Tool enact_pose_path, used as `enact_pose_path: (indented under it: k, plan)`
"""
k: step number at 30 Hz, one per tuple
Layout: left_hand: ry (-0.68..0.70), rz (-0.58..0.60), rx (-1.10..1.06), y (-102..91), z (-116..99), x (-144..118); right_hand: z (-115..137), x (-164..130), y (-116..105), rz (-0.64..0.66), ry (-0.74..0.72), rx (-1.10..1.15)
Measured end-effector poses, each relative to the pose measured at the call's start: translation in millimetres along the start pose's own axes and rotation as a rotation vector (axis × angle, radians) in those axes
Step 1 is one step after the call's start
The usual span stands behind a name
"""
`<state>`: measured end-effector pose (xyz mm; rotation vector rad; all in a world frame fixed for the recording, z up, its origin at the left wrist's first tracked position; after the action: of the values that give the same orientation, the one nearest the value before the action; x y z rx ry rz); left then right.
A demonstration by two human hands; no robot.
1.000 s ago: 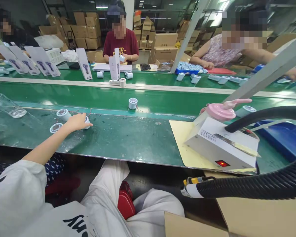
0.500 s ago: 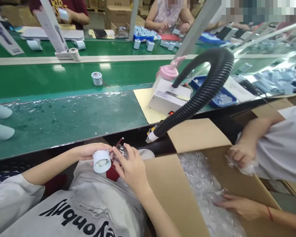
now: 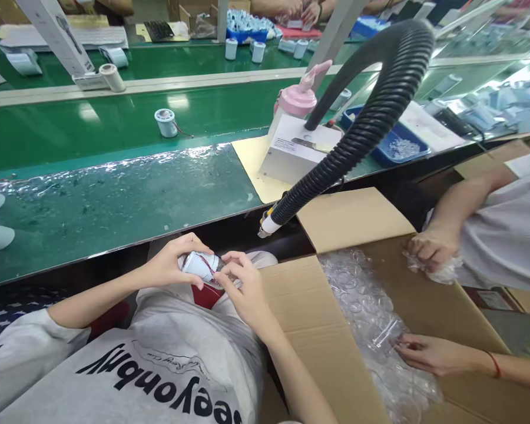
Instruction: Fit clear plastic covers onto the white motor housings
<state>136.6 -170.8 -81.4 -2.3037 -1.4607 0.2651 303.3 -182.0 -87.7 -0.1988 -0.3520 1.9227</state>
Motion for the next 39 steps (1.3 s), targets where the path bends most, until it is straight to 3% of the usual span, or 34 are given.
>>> enact_pose_path:
  k: [5, 9, 12, 15, 19, 24, 33, 39]
  plan:
    - [0.066, 0.119, 0.008, 10.9, 10, -5, -13, 0, -7, -0.059, 0.14, 0.165]
    - [0.038, 0.186, -0.088, 17.1, 10, -8, -25, 1, -9, -0.057, 0.218, 0.352]
    - [-0.102, 0.185, -0.29, 21.3, 16, -12, -17, 0, -8, 0.006, 0.094, 0.377]
    - [-0.237, 0.146, -0.513, 24.6, 24, -16, 2, -6, -5, 0.082, -0.136, 0.124]
    - [-0.265, 0.17, -0.565, 26.2, 23, -20, 17, -16, -5, 0.081, -0.296, -0.07]
    - [-0.149, 0.212, -0.47, 19.7, 10, -20, 15, -18, -4, 0.103, -0.211, 0.007]
    - [0.175, 0.163, -0.256, 4.7, -18, -22, 6, -16, 1, 0.138, 0.044, 0.306]
    - [0.203, 0.162, -0.221, 3.3, -22, -25, -1, -18, 8, 0.165, 0.146, 0.465]
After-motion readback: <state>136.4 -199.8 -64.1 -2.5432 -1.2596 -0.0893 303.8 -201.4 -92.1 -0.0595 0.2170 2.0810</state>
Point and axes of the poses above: each hand's wrist, its own x-axis towards the middle knuckle, its own y-axis out of the palm, z = x × y, the point moved 8 cm from there along x, towards the middle knuckle
